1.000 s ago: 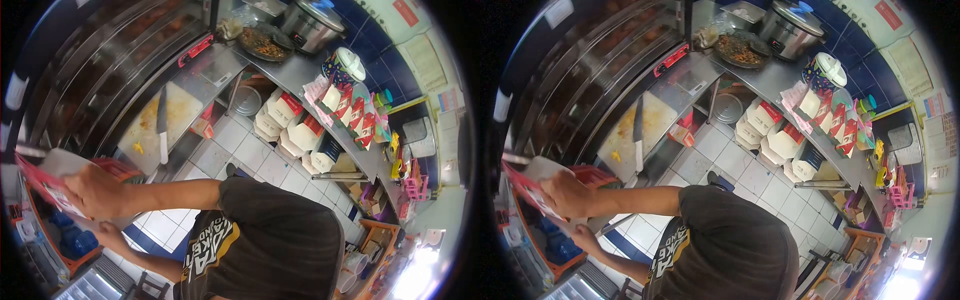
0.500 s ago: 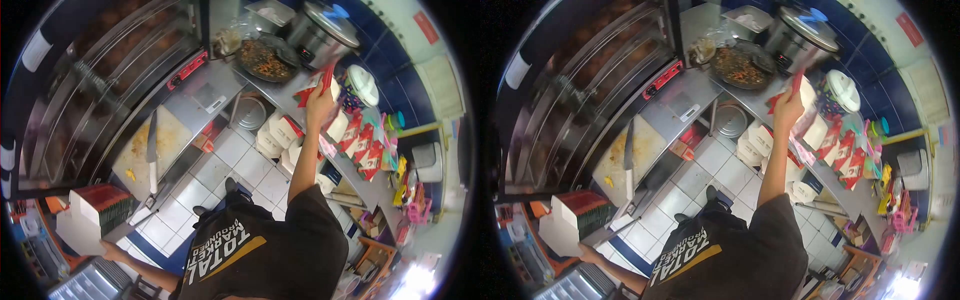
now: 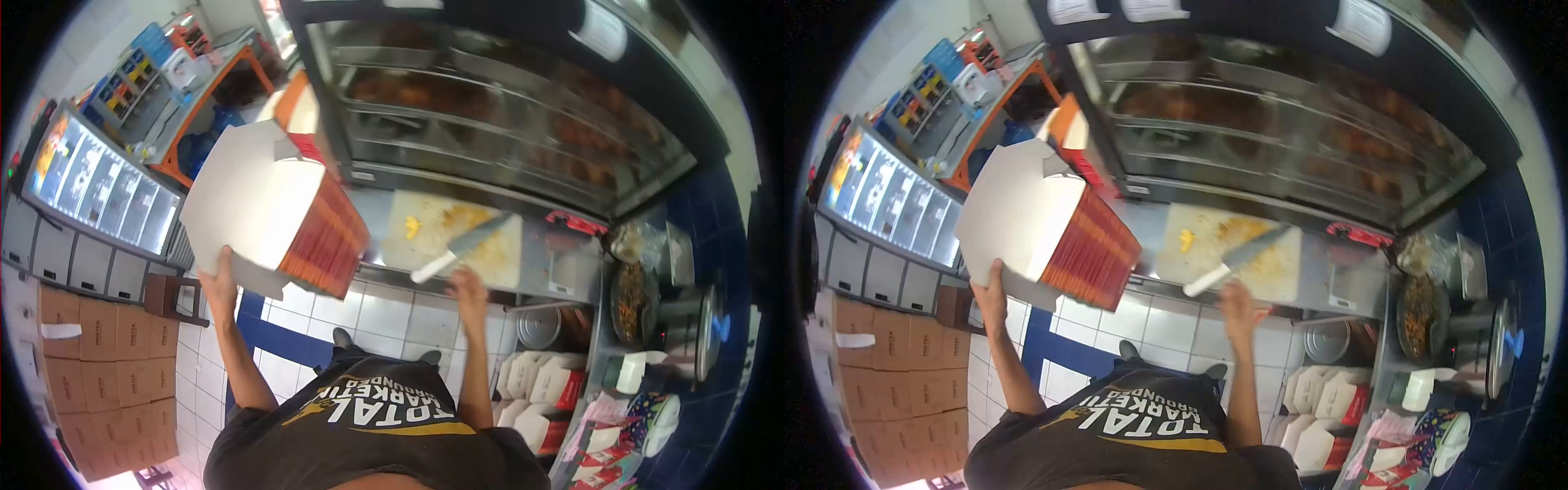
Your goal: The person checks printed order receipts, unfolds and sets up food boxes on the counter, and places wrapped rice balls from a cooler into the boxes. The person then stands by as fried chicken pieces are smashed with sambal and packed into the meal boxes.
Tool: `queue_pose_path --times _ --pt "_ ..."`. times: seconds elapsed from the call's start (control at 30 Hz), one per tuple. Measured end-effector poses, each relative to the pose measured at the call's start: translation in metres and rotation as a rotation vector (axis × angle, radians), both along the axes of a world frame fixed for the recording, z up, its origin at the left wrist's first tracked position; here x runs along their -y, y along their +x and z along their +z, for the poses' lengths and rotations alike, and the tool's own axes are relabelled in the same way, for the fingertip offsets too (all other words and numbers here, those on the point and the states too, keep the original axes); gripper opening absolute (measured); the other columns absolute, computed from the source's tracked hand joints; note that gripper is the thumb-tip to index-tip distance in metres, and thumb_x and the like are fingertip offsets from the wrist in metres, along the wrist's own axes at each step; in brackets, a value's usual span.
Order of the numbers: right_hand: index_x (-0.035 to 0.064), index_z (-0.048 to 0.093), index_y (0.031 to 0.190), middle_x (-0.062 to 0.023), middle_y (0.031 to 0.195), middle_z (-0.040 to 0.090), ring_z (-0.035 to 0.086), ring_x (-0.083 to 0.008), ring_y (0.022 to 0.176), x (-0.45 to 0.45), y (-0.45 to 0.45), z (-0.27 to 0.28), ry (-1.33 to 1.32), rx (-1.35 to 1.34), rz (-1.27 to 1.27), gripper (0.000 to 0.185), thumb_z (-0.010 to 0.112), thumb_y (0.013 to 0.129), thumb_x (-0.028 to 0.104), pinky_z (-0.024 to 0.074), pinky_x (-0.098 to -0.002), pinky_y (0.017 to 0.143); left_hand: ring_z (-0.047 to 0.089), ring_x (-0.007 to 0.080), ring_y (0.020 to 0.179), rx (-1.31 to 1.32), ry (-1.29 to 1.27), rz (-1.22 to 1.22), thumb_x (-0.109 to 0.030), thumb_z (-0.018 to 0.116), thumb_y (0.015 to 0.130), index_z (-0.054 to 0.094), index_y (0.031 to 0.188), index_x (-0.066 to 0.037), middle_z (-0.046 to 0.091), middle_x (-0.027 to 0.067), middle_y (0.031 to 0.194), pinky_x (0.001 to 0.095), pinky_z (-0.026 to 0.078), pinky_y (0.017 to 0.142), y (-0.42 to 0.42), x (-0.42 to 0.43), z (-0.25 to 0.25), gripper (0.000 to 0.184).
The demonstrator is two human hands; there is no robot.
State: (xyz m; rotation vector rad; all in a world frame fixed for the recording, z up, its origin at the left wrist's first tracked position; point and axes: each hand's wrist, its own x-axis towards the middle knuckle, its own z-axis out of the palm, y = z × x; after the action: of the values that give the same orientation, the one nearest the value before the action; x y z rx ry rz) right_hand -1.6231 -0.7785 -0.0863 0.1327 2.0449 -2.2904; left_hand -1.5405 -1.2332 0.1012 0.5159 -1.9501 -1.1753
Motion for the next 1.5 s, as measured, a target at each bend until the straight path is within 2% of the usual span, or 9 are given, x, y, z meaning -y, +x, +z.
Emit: queue_pose_path --times 0.1,0.17,0.3,0.47,0.5,0.73,1.03,1.23,1.5 --pt "0.0018 0.042 0.144 -0.0137 0.123 0.061 0.061 -0.0261 0.114 0.151 -0.014 0.027 -0.174 0.205 0.22 0.056 0.051 0.104 0.039 0.0538 -0.0437 0.095 0.061 0.0176 0.094 -0.087 -0.02 0.024 -0.014 0.067 0.094 0.056 0.124 0.007 0.065 0.0109 0.109 0.0302 0.048 0.083 0.025 0.067 0.039 0.038" --pt "0.0049 0.037 0.148 -0.0131 0.125 0.059 0.06 -0.0268 0.114 0.226 -0.034 0.031 -0.337 0.495 0.589 0.068 0.041 0.103 0.055 0.0527 -0.0456 0.094 0.061 0.0171 0.097 -0.178 0.03 0.035 -0.015 0.069 0.093 0.054 0.127 0.005 0.064 0.0108 0.113 0.0306 0.049 0.084 0.028 0.112 0.06 0.043" --pt "0.0097 0.04 0.147 -0.0066 0.121 0.06 0.06 -0.0214 0.11 0.347 -0.049 0.03 -0.71 0.634 1.101 0.066 0.034 0.103 0.059 0.0497 -0.045 0.094 0.061 0.0164 0.099 -0.08 0.26 0.003 -0.015 0.07 0.092 0.055 0.127 0.003 0.064 0.0111 0.113 0.0314 0.049 0.085 0.01 0.193 0.09 0.043" --pt "0.0074 0.036 0.149 -0.0087 0.135 0.055 0.059 -0.0208 0.113 0.447 -0.064 0.044 -0.535 0.513 1.007 0.059 0.037 0.105 0.047 0.0488 -0.0446 0.096 0.061 0.0186 0.1 -0.037 0.272 -0.068 -0.022 0.074 0.088 0.052 0.131 0.003 0.063 0.0132 0.114 0.0317 0.049 0.086 -0.046 0.281 0.099 0.054" --pt "0.0076 0.043 0.142 -0.0085 0.124 0.058 0.06 -0.0197 0.106 0.458 -0.075 0.045 -0.594 0.468 0.968 0.048 0.038 0.107 0.041 0.0526 -0.0397 0.09 0.062 0.0194 0.1 -0.059 0.27 -0.003 -0.024 0.075 0.087 0.052 0.132 0.003 0.063 0.0136 0.115 0.0317 0.05 0.086 -0.062 0.294 0.102 0.057" --pt "-0.0024 0.029 0.15 -0.0131 0.129 0.056 0.057 -0.0221 0.116 0.545 -0.165 0.128 -0.373 0.163 0.837 0.063 0.053 0.103 0.031 0.0548 -0.04 0.092 0.064 0.0173 0.092 -0.116 0.202 -0.028 -0.031 0.077 0.087 0.055 0.129 0.004 0.064 0.0123 0.11 0.0287 0.052 0.077 -0.2 0.397 0.161 0.059" --pt "-0.0031 0.031 0.148 -0.0145 0.127 0.054 0.055 -0.0265 0.117 0.691 -0.329 0.171 -0.578 0.163 0.385 0.058 0.047 0.102 0.028 0.0501 -0.044 0.1 0.066 0.0144 0.08 -0.049 0.167 -0.508 -0.034 0.079 0.085 0.064 0.118 -0.002 0.069 0.0072 0.094 0.0281 0.053 0.07 -0.526 0.51 0.202 0.048" --pt "-0.0032 0.029 0.147 -0.0201 0.138 0.041 0.04 -0.0318 0.132 0.747 -0.453 0.128 -0.687 0.265 -0.081 0.054 0.031 0.105 0.03 0.0378 -0.0502 0.112 0.066 0.0148 0.083 0.194 0.234 -1.063 -0.035 0.079 0.084 0.062 0.118 0.0 0.068 0.0069 0.1 0.0289 0.053 0.072 -0.751 0.482 0.14 0.052" --pt "-0.0065 0.019 0.149 -0.0259 0.15 0.026 0.021 -0.0442 0.144 0.731 -0.53 0.1 -0.738 0.321 -0.415 0.063 0.038 0.105 0.033 0.029 -0.0568 0.116 0.066 0.0162 0.095 0.275 0.324 -1.62 -0.027 0.077 0.087 0.059 0.127 -0.002 0.067 0.0085 0.109 0.0301 0.054 0.083 -0.891 0.36 0.026 0.05"
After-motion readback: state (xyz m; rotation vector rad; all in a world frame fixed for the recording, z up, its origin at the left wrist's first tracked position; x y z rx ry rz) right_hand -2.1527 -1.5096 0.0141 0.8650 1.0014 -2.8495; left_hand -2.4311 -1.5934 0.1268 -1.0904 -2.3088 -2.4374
